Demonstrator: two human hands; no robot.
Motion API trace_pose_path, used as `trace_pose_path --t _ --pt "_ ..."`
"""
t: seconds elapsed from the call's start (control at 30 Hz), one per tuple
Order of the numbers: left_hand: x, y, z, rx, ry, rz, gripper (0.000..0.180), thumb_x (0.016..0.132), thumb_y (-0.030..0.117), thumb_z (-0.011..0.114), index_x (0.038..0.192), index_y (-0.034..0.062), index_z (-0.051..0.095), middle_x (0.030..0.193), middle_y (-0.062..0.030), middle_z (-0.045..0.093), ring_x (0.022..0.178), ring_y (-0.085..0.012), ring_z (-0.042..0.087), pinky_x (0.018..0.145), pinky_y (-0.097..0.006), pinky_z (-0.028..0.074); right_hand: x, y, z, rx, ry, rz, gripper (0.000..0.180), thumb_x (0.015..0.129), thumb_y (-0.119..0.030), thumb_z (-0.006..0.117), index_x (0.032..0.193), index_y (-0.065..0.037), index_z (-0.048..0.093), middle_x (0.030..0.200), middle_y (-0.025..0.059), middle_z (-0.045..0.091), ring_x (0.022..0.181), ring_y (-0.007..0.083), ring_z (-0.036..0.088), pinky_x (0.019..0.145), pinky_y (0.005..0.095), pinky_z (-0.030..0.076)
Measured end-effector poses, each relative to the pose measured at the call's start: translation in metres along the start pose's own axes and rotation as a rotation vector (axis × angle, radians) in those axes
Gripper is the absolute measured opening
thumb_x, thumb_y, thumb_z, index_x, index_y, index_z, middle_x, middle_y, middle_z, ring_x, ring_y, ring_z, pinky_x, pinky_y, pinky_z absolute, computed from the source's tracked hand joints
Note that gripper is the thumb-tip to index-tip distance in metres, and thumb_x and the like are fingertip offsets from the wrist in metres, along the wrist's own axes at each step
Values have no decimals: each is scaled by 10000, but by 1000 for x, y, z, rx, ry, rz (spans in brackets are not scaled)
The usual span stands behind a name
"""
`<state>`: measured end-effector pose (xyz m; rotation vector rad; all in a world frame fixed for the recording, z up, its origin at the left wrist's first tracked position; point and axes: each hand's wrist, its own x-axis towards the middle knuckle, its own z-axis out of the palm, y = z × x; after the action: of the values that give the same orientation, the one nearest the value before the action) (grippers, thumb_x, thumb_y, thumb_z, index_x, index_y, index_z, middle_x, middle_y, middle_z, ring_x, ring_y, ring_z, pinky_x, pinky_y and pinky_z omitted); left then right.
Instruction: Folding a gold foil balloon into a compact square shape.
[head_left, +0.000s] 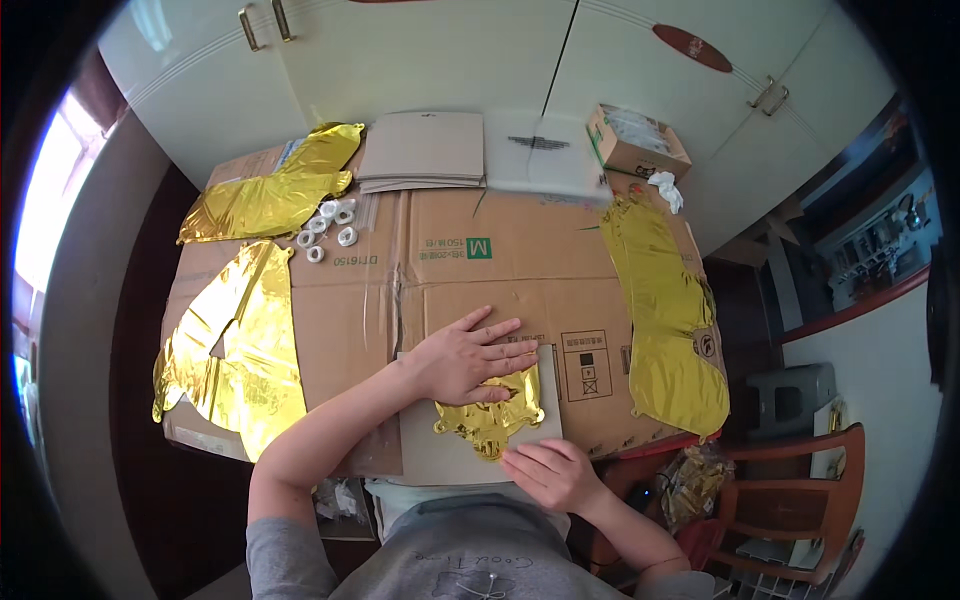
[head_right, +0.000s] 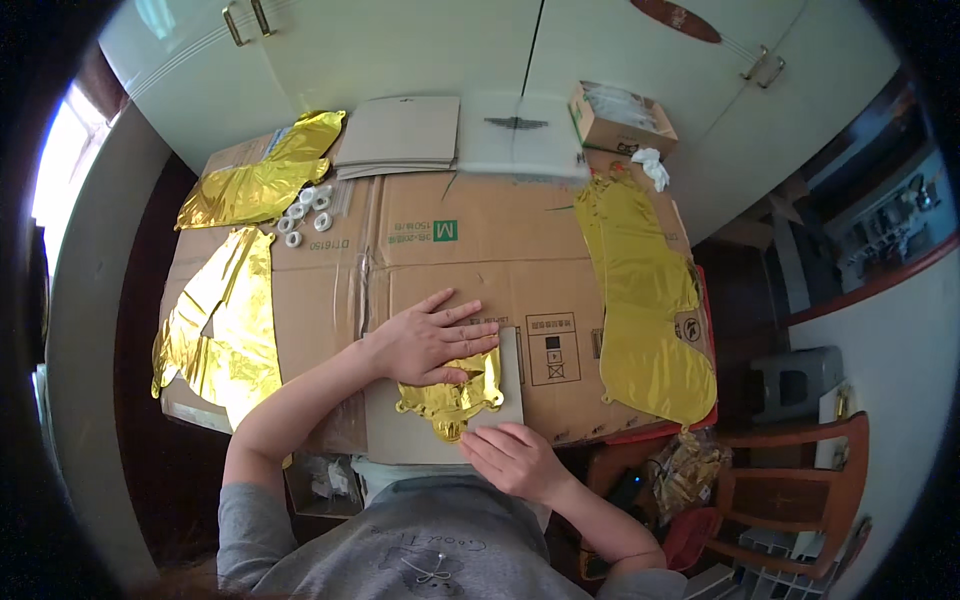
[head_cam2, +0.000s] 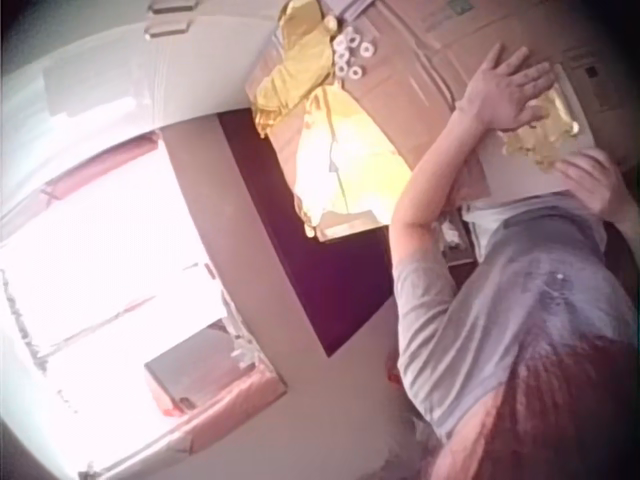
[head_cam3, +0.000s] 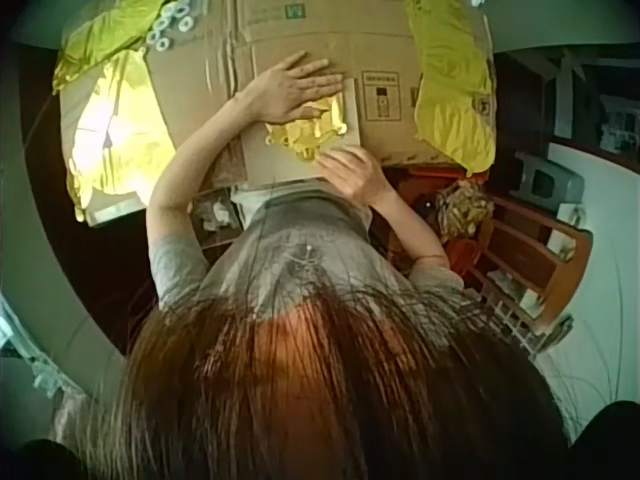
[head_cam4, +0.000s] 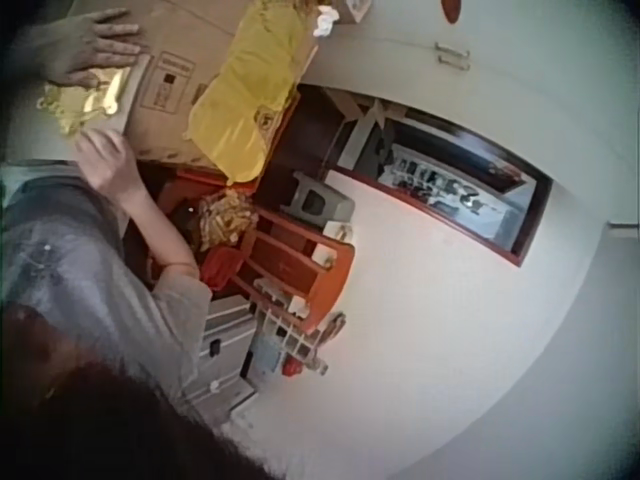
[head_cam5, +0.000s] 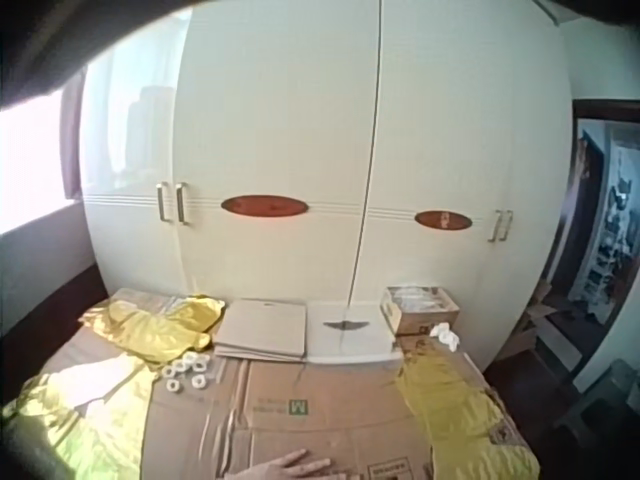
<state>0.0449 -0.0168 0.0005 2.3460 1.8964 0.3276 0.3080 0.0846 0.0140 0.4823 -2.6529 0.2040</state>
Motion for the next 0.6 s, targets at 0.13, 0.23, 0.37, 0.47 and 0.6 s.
trace_pose_path --t 0.13,0.23,0.37,0.47,0.6 --pt "0 0 -3 -2 -4 3 681 979 620 320 1519 206 355 1581 4 329 1482 -267 237 1208 -533 110 2 6 -13 -27 75 -46 177 857 -142 636 1003 -124 734 1079 -12 699 1023 143 640 864 291 503" --pt "-2 0 -3 7 0 7 694 975 634 312 1517 202 359 1580 0 330 1481 -272 239 1206 -538 112 -13 15 -38 -63 96 -68 150 855 -142 642 976 -145 731 1055 -16 707 999 141 651 857 296 497" --pt "-2 -2 0 16 7 24 710 969 651 307 1523 209 346 1581 3 329 1477 -290 245 1200 -552 117 -82 35 -78 -227 172 50 70 911 -168 609 928 -173 677 1024 -17 719 992 160 663 871 358 476" --pt "-4 -2 2 28 10 20 698 968 653 317 1521 228 350 1582 9 326 1475 -294 248 1197 -558 123 -113 52 -108 -383 340 216 72 918 -69 575 954 -93 633 1004 79 714 1007 247 672 901 469 498" --pt "-1 0 1 55 7 31 654 969 646 335 1507 277 375 1586 20 318 1476 -294 245 1196 -560 127 -133 90 -111 -507 415 384 156 904 28 542 1001 -13 657 1053 139 709 1065 317 667 984 549 476"
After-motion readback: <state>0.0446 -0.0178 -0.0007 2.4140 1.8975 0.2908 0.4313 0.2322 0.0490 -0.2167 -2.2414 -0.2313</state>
